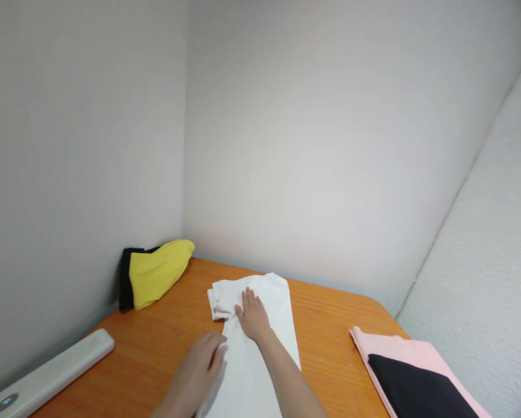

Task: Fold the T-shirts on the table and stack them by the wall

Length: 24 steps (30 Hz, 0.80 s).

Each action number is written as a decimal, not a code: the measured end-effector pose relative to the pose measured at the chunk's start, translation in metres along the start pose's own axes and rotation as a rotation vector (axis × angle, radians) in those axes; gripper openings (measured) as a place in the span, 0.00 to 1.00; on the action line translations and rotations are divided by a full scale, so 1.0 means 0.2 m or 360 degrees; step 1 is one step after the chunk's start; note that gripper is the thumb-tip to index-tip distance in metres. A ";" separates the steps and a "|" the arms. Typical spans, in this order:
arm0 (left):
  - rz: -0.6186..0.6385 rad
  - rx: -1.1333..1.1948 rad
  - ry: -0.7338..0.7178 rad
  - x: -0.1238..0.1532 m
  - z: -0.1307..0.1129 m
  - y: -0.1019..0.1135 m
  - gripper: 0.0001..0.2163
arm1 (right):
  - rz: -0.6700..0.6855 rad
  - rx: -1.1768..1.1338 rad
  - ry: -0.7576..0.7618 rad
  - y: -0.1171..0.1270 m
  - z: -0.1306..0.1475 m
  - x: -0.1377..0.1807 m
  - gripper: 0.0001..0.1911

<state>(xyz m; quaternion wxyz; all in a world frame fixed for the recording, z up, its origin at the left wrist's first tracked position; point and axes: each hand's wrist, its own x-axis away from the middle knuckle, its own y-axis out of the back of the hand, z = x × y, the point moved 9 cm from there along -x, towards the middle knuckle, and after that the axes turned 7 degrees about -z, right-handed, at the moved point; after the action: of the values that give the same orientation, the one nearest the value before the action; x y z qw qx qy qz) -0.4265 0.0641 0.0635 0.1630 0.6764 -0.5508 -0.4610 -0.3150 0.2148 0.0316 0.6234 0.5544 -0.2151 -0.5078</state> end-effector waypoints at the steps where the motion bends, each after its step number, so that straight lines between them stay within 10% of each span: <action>1: -0.0042 -0.0001 0.0073 -0.09 0.07 0.04 0.15 | -0.0036 0.0024 0.0012 -0.01 0.00 0.00 0.33; 9: -0.0083 -0.0371 0.0533 -0.61 0.65 0.02 0.11 | -0.0495 0.0011 0.0133 0.11 0.04 0.03 0.23; 15: -0.0141 -0.0472 0.0597 -0.72 0.72 -0.08 0.11 | -0.0802 -0.0142 0.0196 0.26 0.14 0.05 0.08; 24: -0.0141 -0.0336 0.0625 -0.81 0.80 -0.14 0.10 | -0.0678 -0.0300 0.0399 0.21 0.28 0.04 0.07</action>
<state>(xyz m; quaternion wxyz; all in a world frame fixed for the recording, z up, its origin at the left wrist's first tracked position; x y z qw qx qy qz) -0.5333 0.2637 0.0319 0.3165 0.7558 -0.4270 -0.3824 -0.3418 0.1755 0.0830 0.5730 0.5851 0.0337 -0.5728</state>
